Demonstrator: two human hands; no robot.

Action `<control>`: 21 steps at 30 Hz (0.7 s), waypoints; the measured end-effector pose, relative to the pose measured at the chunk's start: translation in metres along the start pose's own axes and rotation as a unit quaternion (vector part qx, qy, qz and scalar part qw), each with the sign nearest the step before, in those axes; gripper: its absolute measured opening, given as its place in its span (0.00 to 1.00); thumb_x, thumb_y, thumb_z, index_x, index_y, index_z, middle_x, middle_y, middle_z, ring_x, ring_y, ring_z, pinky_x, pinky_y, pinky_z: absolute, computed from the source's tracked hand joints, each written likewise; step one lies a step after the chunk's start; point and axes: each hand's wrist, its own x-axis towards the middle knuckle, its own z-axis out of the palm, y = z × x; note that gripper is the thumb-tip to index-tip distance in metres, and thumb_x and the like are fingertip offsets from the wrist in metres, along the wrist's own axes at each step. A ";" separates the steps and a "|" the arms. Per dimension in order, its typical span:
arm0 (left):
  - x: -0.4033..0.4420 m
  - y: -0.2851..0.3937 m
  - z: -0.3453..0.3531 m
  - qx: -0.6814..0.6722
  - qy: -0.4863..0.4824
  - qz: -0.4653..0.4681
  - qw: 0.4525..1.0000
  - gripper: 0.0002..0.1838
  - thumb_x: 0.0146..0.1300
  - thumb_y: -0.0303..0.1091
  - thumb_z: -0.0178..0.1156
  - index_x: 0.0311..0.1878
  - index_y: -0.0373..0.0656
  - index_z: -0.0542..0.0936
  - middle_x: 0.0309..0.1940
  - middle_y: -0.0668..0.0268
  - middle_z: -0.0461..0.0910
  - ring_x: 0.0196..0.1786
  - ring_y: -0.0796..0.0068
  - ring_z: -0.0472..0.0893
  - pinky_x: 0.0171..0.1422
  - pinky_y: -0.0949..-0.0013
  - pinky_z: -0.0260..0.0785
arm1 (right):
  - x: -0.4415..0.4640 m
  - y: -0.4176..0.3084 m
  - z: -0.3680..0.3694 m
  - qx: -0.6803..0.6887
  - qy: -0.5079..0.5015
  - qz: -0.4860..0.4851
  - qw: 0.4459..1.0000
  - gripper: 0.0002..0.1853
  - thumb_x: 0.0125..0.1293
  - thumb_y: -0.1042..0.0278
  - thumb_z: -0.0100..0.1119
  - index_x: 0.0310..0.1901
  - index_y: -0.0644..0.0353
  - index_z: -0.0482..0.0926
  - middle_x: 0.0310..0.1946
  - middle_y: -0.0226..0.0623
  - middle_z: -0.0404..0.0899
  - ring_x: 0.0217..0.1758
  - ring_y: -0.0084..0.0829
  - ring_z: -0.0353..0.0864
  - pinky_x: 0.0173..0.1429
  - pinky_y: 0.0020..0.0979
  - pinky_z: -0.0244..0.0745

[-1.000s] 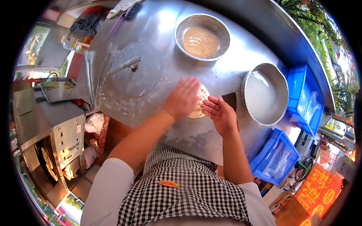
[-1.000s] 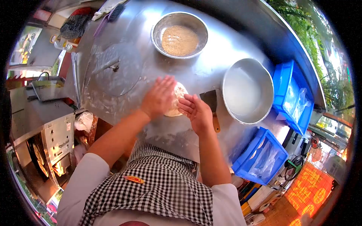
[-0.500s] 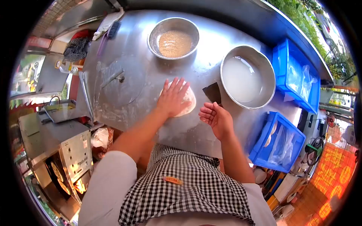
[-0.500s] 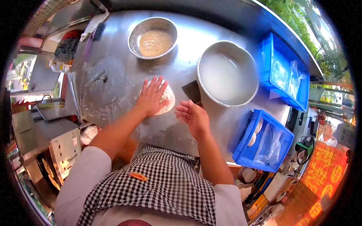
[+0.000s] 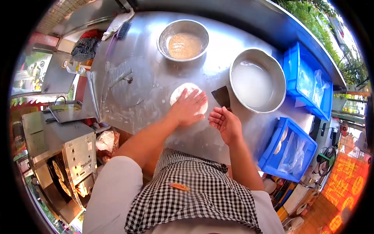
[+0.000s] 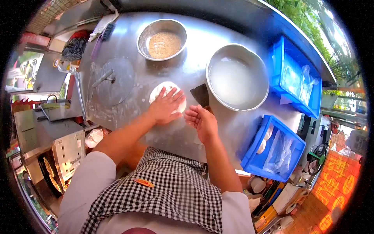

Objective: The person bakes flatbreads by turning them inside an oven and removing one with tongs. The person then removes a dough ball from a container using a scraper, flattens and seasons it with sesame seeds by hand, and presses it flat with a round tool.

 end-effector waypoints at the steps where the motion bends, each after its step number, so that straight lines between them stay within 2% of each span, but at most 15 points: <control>1: 0.005 -0.008 -0.008 -0.021 0.007 -0.036 0.999 0.45 0.78 0.64 0.51 0.88 0.45 0.58 0.90 0.60 0.52 0.92 0.54 0.48 0.92 0.35 0.29 | 0.004 -0.004 0.004 -0.007 0.002 -0.001 1.000 0.21 0.85 0.53 0.53 0.59 0.67 0.80 0.47 0.43 0.89 0.48 0.36 0.90 0.54 0.37 0.87; 2: 0.008 -0.018 -0.014 -0.040 0.010 -0.066 0.997 0.45 0.78 0.64 0.50 0.88 0.45 0.58 0.90 0.59 0.51 0.92 0.55 0.48 0.92 0.36 0.29 | 0.008 -0.006 0.007 -0.008 0.008 -0.004 1.000 0.21 0.85 0.53 0.54 0.59 0.67 0.80 0.47 0.42 0.89 0.47 0.36 0.90 0.54 0.37 0.87; 3: -0.007 -0.037 0.022 0.021 0.047 -0.084 0.995 0.46 0.78 0.63 0.51 0.88 0.44 0.56 0.90 0.58 0.50 0.92 0.55 0.47 0.92 0.37 0.28 | 0.005 -0.007 0.009 -0.002 0.008 -0.008 1.000 0.21 0.85 0.54 0.54 0.59 0.67 0.80 0.46 0.43 0.89 0.47 0.36 0.90 0.54 0.37 0.87; 6: -0.017 -0.048 0.022 0.031 0.089 -0.039 0.995 0.46 0.78 0.63 0.53 0.89 0.44 0.56 0.90 0.58 0.50 0.92 0.55 0.47 0.92 0.38 0.28 | 0.003 -0.004 0.009 0.007 0.002 -0.016 1.000 0.21 0.85 0.54 0.53 0.58 0.67 0.80 0.46 0.42 0.89 0.47 0.35 0.90 0.53 0.36 0.87; 7: -0.014 -0.039 0.012 0.052 0.069 -0.062 0.994 0.47 0.77 0.63 0.53 0.89 0.44 0.56 0.90 0.58 0.52 0.92 0.56 0.47 0.93 0.40 0.30 | 0.007 -0.007 0.011 -0.001 0.006 -0.019 1.000 0.21 0.85 0.54 0.53 0.58 0.67 0.80 0.46 0.42 0.89 0.47 0.35 0.90 0.52 0.36 0.87; 10: -0.021 -0.014 0.003 0.014 0.152 0.036 0.988 0.47 0.77 0.62 0.53 0.89 0.44 0.56 0.90 0.59 0.51 0.92 0.57 0.47 0.93 0.42 0.32 | 0.000 0.005 0.003 0.000 0.036 -0.008 0.999 0.21 0.86 0.54 0.53 0.58 0.68 0.80 0.46 0.42 0.89 0.46 0.35 0.90 0.51 0.35 0.87; 11: -0.022 -0.007 0.010 -0.005 0.085 0.031 0.996 0.46 0.77 0.62 0.54 0.89 0.44 0.56 0.91 0.60 0.50 0.92 0.57 0.48 0.93 0.43 0.33 | 0.002 0.007 0.001 0.005 0.038 -0.006 0.999 0.21 0.85 0.54 0.53 0.58 0.68 0.80 0.46 0.42 0.89 0.46 0.35 0.90 0.51 0.35 0.87; 14: -0.029 -0.005 0.014 0.007 -0.013 0.012 1.000 0.46 0.77 0.62 0.54 0.88 0.44 0.56 0.91 0.60 0.50 0.92 0.58 0.48 0.93 0.43 0.33 | 0.012 0.005 0.004 -0.005 0.027 -0.012 1.000 0.21 0.85 0.54 0.53 0.58 0.67 0.80 0.45 0.42 0.88 0.46 0.34 0.90 0.50 0.35 0.86; 15: -0.034 -0.004 0.015 0.015 0.021 0.018 1.000 0.47 0.77 0.63 0.54 0.88 0.45 0.56 0.91 0.60 0.50 0.92 0.57 0.48 0.93 0.43 0.32 | 0.006 0.009 0.003 -0.008 0.032 -0.007 0.999 0.21 0.85 0.54 0.53 0.58 0.67 0.80 0.45 0.41 0.88 0.46 0.34 0.90 0.50 0.35 0.86; 18: -0.050 -0.012 0.025 0.006 0.016 0.010 1.000 0.47 0.78 0.63 0.53 0.88 0.44 0.55 0.91 0.59 0.50 0.92 0.58 0.47 0.93 0.43 0.31 | 0.006 0.007 0.007 -0.007 0.026 -0.017 1.000 0.21 0.85 0.54 0.53 0.58 0.67 0.80 0.45 0.41 0.88 0.46 0.34 0.89 0.51 0.34 0.85; 21: -0.054 -0.019 0.018 -0.065 0.068 -0.038 0.995 0.46 0.78 0.62 0.52 0.88 0.42 0.55 0.91 0.58 0.50 0.92 0.58 0.46 0.93 0.43 0.31 | 0.006 0.004 0.015 -0.018 0.037 -0.009 0.999 0.21 0.85 0.55 0.53 0.58 0.67 0.81 0.45 0.41 0.88 0.46 0.34 0.89 0.52 0.35 0.85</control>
